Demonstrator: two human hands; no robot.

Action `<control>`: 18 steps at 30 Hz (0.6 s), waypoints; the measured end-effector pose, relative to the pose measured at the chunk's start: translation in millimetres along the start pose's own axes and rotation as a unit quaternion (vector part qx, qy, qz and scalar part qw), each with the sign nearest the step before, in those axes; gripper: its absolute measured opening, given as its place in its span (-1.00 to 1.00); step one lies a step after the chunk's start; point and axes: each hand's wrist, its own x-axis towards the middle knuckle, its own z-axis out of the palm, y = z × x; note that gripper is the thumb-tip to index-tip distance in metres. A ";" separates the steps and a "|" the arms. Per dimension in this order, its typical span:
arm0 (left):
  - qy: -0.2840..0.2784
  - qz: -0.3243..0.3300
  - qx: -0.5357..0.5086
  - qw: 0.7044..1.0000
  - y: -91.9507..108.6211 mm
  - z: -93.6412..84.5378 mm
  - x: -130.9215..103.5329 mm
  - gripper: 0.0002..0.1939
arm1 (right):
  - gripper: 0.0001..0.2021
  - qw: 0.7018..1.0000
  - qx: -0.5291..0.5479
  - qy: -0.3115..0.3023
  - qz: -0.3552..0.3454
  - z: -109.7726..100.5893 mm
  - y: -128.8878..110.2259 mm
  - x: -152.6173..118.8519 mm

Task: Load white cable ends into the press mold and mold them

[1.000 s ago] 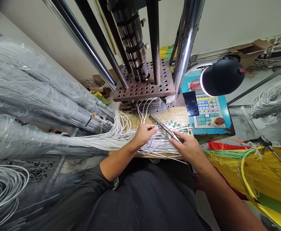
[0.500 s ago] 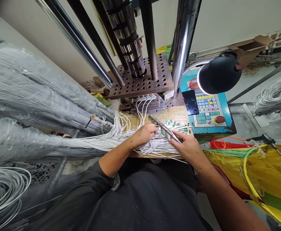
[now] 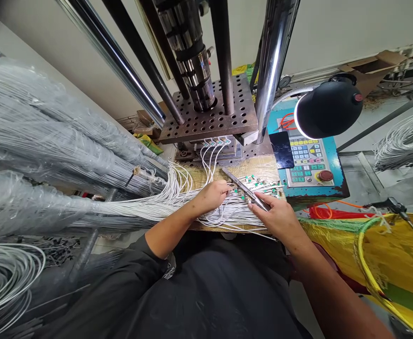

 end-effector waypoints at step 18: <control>0.169 -0.218 -0.366 0.889 -11.2 18.0 -0.6 -0.66 | -0.41 1.000 -0.004 0.008 -0.003 2.6 1.8 0.6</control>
